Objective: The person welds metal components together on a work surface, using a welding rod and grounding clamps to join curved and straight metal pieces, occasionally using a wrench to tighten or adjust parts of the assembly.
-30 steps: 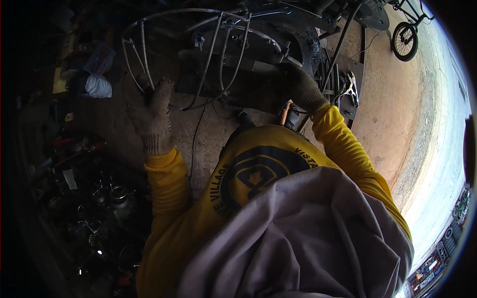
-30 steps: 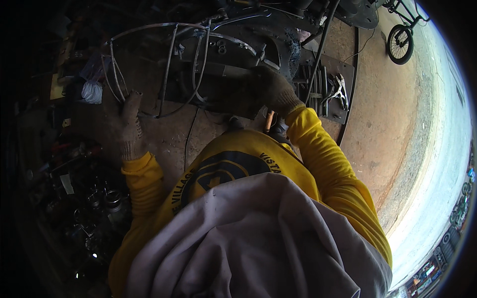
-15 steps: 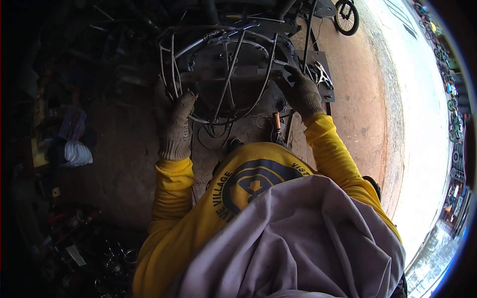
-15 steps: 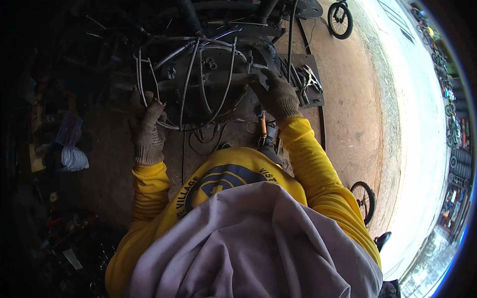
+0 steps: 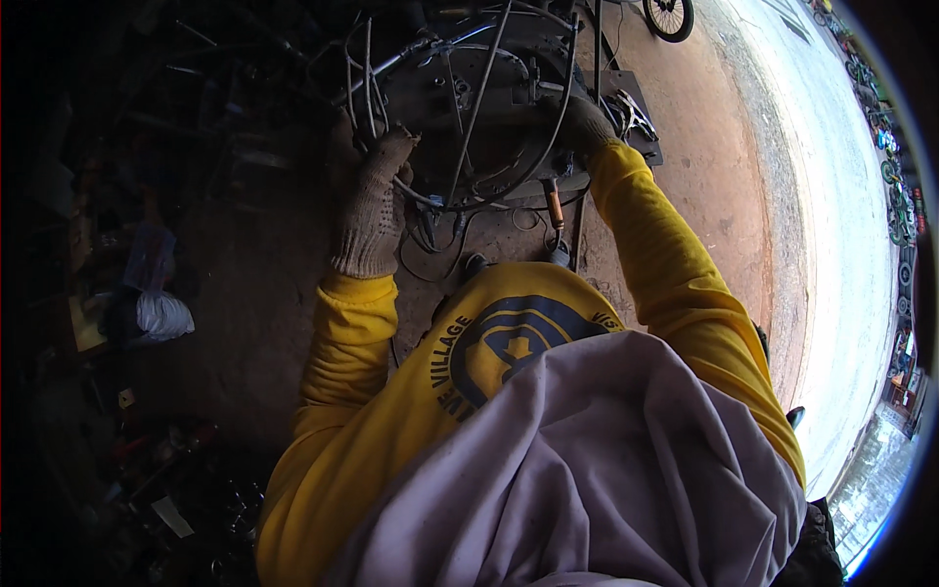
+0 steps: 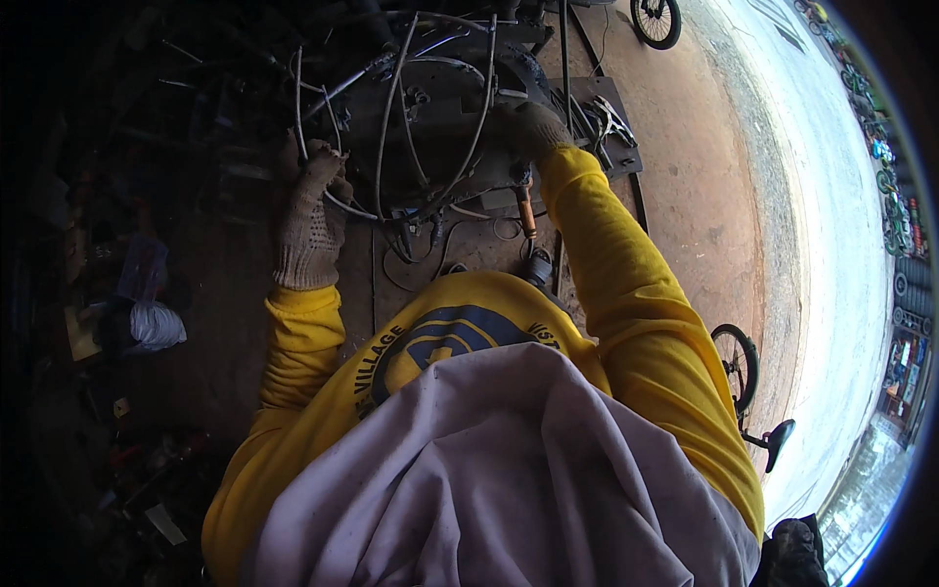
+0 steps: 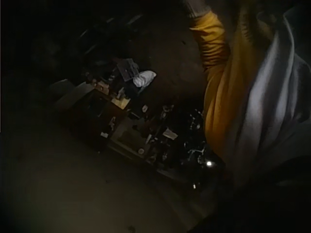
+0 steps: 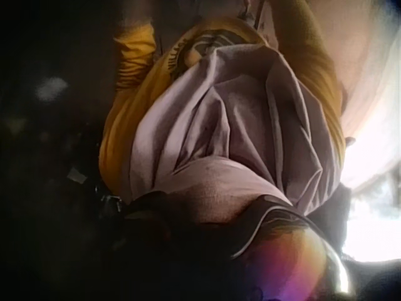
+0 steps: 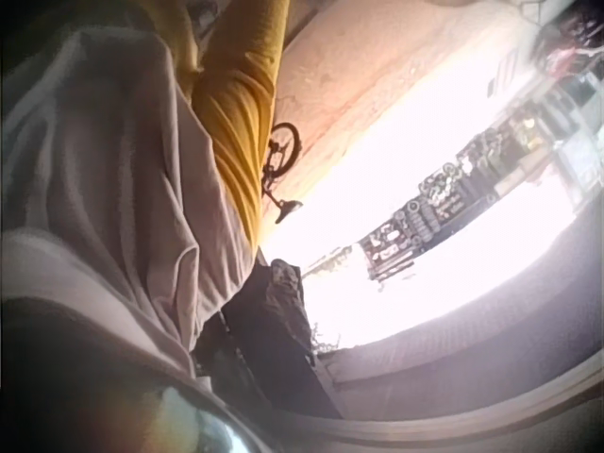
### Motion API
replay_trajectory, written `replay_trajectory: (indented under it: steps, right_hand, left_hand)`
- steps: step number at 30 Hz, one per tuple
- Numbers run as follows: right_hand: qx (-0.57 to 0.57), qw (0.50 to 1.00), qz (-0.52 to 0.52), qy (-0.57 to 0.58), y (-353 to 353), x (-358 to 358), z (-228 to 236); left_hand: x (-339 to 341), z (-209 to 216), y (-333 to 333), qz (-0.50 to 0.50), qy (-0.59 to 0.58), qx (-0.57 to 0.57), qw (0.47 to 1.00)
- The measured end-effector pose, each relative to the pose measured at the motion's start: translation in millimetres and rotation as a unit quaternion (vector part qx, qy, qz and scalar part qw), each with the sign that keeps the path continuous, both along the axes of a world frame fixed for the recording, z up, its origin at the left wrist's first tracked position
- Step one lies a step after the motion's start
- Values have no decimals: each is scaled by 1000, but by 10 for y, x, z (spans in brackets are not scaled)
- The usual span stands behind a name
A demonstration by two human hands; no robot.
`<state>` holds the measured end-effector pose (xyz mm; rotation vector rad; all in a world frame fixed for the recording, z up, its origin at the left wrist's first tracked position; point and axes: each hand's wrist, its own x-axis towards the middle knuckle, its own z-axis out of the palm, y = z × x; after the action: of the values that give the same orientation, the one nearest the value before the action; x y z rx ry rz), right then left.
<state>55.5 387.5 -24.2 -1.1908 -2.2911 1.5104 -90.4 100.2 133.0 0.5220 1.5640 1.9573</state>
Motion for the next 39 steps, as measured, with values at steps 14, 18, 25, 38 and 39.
replay_trajectory:
  steps: [14,18,25,38,39]
  right_hand:
    - [-317,837,23,445,-1098,881,941]
    - [-342,817,-11,463,-991,977,987]
    - [0,925,-37,378,-515,1210,928]
    - [-259,832,-117,477,-359,1503,868]
    - [-53,912,-55,402,-341,1525,904]
  left_hand:
    - [578,-42,326,12,12,44,999]
    - [752,-97,415,-27,-29,129,991]
    - [906,396,583,-146,-20,43,988]
    - [1045,411,874,-201,-42,16,979]
    - [1033,406,898,-196,-56,34,978]
